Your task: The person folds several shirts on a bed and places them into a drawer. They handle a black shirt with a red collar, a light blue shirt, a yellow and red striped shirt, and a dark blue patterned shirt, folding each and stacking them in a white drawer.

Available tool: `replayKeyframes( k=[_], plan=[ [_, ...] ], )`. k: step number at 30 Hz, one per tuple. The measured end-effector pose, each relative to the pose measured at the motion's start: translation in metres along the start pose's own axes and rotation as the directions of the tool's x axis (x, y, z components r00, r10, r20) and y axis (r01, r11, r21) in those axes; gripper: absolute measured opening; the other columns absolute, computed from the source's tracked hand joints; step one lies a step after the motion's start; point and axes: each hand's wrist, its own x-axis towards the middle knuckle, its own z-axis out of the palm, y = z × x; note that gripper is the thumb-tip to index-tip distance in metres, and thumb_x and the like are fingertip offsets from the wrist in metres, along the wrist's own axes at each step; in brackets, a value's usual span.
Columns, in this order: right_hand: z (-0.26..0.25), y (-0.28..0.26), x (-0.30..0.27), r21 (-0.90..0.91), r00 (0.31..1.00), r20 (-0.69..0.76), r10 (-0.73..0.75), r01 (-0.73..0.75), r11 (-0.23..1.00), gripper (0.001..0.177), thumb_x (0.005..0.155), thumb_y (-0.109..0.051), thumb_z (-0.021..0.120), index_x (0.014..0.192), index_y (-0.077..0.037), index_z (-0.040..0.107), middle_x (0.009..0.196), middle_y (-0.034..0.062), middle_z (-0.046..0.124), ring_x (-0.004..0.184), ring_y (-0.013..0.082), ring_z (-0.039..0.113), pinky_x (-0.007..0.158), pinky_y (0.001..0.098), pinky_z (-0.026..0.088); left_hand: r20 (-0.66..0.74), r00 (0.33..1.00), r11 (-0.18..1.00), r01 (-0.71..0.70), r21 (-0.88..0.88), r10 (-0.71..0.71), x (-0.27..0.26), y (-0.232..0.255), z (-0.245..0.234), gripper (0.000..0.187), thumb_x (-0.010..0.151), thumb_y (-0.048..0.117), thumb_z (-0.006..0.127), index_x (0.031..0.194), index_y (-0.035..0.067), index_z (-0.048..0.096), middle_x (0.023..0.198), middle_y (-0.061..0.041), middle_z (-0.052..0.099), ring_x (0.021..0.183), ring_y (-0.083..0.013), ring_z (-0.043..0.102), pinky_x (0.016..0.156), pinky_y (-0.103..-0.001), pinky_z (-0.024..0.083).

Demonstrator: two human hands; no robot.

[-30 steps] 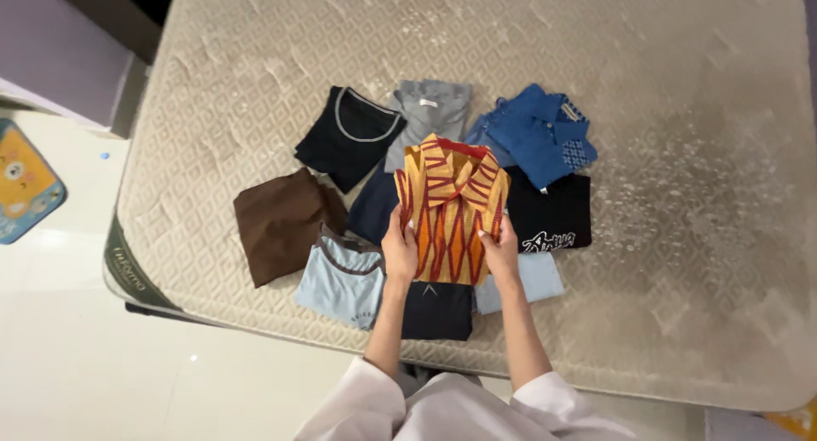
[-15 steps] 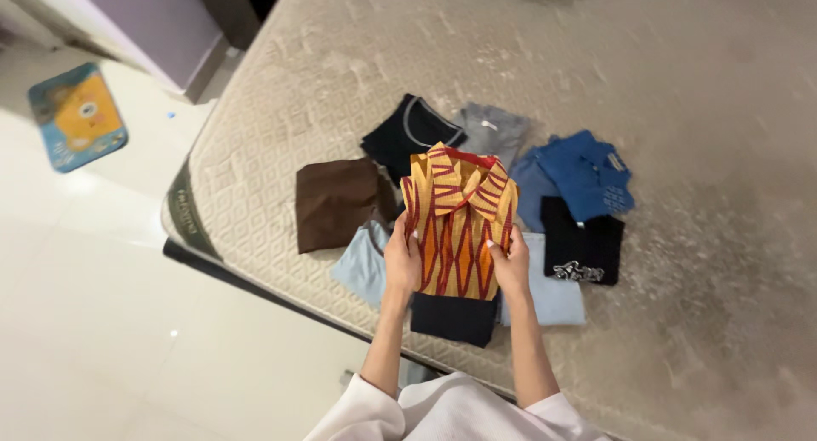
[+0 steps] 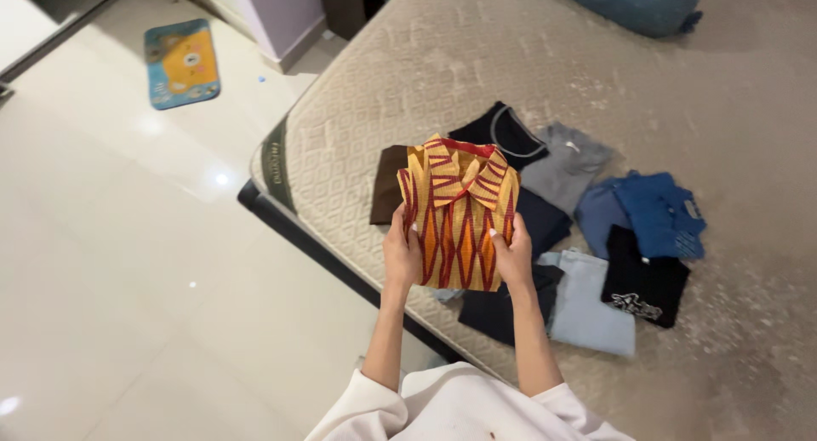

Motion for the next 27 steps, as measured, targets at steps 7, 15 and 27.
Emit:
replayKeyframes(
  k=[7,15,27],
  plan=[
    [0.081,-0.030,-0.021,-0.149,0.997,0.065,-0.035,0.044,0.988,0.035,0.100,-0.003,0.058,0.134,0.002,0.053,0.125,0.0145,0.069,0.115,0.0205,0.065,0.098,0.0338,0.050,-0.079,0.995,0.998,0.058,-0.040,-0.061,-0.008,-0.010,-0.085,0.050,0.098,-0.006,0.048,0.146,0.006,0.048,0.136,-0.020,0.066,0.127,-0.0343,0.063,0.104,-0.042,0.048],
    [0.189,-0.039,-0.047,-0.183,0.980,0.200,-0.009,0.046,0.982,0.042,0.101,-0.005,0.056,0.142,0.000,0.048,0.133,0.0143,0.064,0.121,0.0219,0.061,0.102,0.0353,0.046,-0.213,0.971,0.993,0.091,-0.073,-0.105,-0.016,-0.031,-0.197,0.047,0.100,-0.001,0.049,0.146,0.008,0.047,0.133,-0.019,0.068,0.125,-0.0321,0.067,0.102,-0.040,0.052],
    [0.333,-0.059,-0.076,-0.044,0.899,0.412,-0.151,0.185,0.982,0.043,0.099,0.000,0.057,0.141,0.003,0.049,0.133,0.0154,0.064,0.122,0.0216,0.060,0.106,0.0337,0.045,-0.426,0.889,0.986,0.157,-0.054,-0.165,-0.035,-0.062,-0.330,0.045,0.100,0.006,0.051,0.145,0.004,0.050,0.134,-0.020,0.068,0.124,-0.0315,0.067,0.103,-0.040,0.051]
  ],
)
